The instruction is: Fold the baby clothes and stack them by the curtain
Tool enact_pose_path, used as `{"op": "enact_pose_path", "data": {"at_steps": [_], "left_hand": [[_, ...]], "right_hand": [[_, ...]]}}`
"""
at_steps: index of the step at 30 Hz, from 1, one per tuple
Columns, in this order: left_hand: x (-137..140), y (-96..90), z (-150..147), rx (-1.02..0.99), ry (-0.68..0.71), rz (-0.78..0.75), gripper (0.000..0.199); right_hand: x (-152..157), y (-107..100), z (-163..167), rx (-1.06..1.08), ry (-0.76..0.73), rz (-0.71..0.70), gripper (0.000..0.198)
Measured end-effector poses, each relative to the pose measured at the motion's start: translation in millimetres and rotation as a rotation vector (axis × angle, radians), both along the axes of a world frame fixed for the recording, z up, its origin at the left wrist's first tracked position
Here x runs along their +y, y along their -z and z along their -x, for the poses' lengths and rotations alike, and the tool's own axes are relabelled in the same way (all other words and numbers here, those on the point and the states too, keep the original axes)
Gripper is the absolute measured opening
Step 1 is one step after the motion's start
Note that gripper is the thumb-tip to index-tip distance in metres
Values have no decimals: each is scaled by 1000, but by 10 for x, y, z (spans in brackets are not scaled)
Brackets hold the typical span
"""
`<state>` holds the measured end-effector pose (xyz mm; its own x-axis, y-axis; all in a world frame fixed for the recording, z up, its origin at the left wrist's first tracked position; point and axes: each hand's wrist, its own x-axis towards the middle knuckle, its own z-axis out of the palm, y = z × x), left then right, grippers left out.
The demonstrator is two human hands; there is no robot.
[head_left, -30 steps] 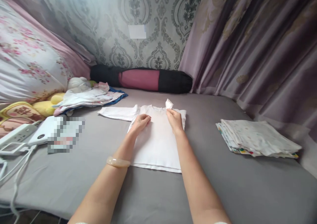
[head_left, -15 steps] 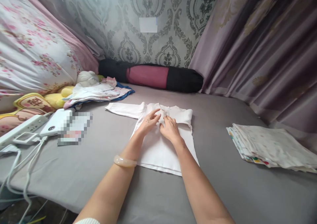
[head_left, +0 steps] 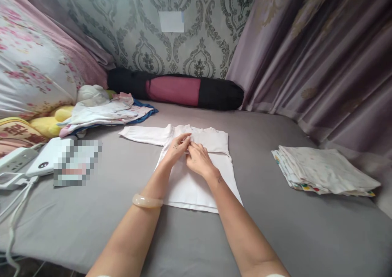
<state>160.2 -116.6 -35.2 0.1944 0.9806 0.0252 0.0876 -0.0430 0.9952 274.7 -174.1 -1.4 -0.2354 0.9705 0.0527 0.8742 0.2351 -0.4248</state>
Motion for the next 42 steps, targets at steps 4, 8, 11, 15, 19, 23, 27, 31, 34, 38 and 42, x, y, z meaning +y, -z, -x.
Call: {"op": "enact_pose_path", "data": {"at_steps": [4,8,11,15,19,23,27,31,34,38,42], "left_hand": [[47,83,25,99,-61,-70,41],[59,107,40,260,-107,-141,42],[68,118,39,329,-101,-191,42],[109,184,38,389,-87,-253,42],[154,266,58,490,-58,-374,44],[148,294,85,657,-73,-434,45],[104,287,93,755,-74,-447,45],[74,288,88,797,-63,-456,47],[64,280,87,832,-51,-451,49],[52,244,98,868,-11,-448,52],[41,231,100,905,1,-439,49]], "right_hand": [[90,13,-99,74,1,-18,39],[229,102,-310,0,244,-44,45],[310,186,-451,-107,367,16,53],[408,263,-545,-198,409,121,62],[490,334,-615,-263,453,147,68],[508,428,-678,-281,469,139,69],[503,476,-688,-291,470,139,69],[533,427,-688,-286,463,178,70],[583,365,-735,-275,481,201,68],[633,369,-868,-322,501,145,66],[637,471,-971,-315,469,125,67]]}}
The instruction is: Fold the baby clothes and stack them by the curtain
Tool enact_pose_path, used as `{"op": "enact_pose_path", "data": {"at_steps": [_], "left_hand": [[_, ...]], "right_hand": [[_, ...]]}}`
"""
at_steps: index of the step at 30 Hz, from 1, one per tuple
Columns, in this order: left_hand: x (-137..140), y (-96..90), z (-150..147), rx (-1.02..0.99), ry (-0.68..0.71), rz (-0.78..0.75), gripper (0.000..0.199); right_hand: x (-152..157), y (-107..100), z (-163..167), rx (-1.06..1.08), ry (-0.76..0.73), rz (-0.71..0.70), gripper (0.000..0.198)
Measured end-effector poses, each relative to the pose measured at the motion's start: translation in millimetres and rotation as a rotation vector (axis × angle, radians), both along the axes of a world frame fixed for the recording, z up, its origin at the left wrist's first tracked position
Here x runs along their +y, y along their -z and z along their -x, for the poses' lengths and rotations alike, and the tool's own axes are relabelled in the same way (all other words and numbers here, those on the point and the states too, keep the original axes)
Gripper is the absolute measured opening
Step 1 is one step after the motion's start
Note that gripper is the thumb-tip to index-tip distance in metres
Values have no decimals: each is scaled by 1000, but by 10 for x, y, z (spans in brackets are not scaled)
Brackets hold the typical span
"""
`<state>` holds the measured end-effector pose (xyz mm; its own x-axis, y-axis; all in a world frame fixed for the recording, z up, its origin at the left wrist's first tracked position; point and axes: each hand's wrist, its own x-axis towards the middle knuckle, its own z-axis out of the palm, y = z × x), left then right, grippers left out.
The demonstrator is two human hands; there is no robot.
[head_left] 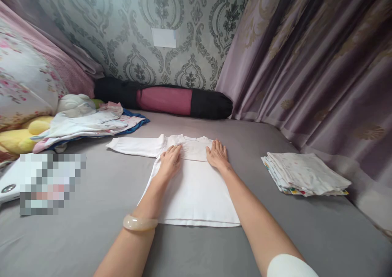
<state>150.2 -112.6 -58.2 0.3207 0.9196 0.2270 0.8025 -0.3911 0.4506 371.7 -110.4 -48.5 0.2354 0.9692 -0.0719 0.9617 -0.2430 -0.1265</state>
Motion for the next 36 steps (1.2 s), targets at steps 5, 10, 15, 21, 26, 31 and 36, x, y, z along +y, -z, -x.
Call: {"op": "enact_pose_path", "data": {"at_steps": [5,10,15,21,26,31,36], "left_hand": [[-19,40,-11,75,-46,-6,46],[-67,-9,-21,125,-152,-48,37],[-82,-91,-61,82,-195,-96,35],[-89,-71,-74,101,-13,-94,35],[-125,-65,-63,150,3,-38,33],[-123,-93,-55,132,2,-23,30],[-98,-103,-36,57,-15,-16,29]], "right_hand": [[-10,55,-2,11,14,-25,67],[5,-39,-3,13,2,13,67],[40,-139,47,-14,-41,-23,61],[88,-133,139,3,-246,-45,60],[138,-51,110,23,-259,-36,60],[157,20,93,25,-245,-45,60],[167,18,92,45,-238,-35,60]]}}
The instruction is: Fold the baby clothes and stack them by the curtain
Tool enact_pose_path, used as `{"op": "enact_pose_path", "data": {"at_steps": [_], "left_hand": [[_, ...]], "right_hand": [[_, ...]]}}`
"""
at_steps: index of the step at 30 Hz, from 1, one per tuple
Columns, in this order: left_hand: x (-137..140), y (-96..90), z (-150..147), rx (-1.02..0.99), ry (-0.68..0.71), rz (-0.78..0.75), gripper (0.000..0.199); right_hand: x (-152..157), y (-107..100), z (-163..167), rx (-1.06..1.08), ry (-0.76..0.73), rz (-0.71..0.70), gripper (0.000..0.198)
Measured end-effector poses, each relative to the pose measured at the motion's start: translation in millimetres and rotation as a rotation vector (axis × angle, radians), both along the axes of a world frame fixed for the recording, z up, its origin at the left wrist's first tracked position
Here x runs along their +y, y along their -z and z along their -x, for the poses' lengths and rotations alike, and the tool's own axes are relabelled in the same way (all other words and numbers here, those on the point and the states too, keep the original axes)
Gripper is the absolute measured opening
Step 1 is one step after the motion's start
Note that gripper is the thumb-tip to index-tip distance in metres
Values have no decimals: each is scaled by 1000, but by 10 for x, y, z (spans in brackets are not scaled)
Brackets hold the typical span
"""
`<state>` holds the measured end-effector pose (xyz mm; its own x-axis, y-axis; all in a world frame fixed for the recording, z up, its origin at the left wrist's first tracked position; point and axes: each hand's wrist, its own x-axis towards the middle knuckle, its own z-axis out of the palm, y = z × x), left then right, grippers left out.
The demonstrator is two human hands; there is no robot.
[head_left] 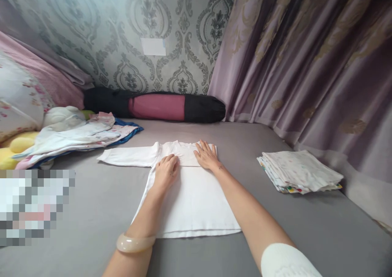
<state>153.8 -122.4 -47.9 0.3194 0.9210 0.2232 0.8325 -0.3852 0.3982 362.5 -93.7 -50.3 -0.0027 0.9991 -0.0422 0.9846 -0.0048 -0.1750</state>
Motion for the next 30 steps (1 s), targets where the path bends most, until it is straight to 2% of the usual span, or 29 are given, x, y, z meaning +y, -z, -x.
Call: {"op": "enact_pose_path", "data": {"at_steps": [5,8,13,18,24,27,30], "left_hand": [[40,21,18,-67,-34,-4,31],[54,34,21,-76,-28,-22,31],[62,41,29,-101,-43,-45,29],[70,31,42,-129,-49,-36,30],[68,13,28,-170,-102,21,32],[82,25,34,-183,-104,29,32],[106,44,43,-193,-111,35,32]], "right_hand": [[-33,-86,-43,51,-10,12,60],[-82,-111,-74,31,82,-35,63],[-138,-38,-97,-26,202,0,69],[-131,24,-104,-6,206,-15,69],[-130,-36,-82,-15,217,18,68],[-165,-87,49,-60,207,-42,64],[-220,-122,262,-23,113,-68,62]]}}
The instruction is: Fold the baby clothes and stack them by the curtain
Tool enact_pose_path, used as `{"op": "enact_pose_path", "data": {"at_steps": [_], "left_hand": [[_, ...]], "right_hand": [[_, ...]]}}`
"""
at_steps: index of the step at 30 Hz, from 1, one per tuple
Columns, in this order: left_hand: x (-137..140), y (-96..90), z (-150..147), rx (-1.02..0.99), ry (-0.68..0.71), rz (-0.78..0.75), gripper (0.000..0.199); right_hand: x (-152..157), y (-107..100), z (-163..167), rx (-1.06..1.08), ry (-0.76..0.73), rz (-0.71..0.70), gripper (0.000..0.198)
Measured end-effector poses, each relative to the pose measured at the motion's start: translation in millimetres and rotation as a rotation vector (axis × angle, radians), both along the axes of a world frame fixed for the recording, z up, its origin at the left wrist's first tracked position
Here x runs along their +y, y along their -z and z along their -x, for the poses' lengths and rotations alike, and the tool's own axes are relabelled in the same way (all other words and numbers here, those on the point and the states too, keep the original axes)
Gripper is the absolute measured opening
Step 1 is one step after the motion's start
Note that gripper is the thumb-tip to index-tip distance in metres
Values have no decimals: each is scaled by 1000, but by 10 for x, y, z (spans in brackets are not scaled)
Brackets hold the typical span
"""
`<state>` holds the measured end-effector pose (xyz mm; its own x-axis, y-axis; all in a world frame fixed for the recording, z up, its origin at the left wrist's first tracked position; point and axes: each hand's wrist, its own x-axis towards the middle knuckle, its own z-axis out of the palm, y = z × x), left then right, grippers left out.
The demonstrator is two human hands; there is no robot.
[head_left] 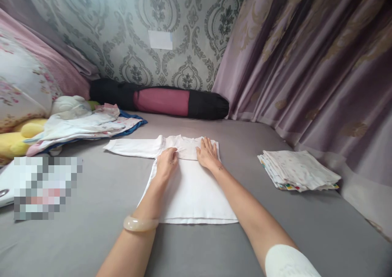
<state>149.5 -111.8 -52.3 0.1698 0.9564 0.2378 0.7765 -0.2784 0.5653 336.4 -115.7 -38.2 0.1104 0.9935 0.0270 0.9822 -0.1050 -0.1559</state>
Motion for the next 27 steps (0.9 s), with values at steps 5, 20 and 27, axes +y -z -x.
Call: {"op": "enact_pose_path", "data": {"at_steps": [5,20,27], "left_hand": [[28,2,7,-37,-50,39,36],[17,-67,-5,-191,-184,106,37],[60,-56,-7,-319,-260,138,42]], "right_hand": [[-41,35,247,94,-86,78,64],[-7,-61,537,110,-170,90,62],[9,-68,826,127,-329,171,63]]}}
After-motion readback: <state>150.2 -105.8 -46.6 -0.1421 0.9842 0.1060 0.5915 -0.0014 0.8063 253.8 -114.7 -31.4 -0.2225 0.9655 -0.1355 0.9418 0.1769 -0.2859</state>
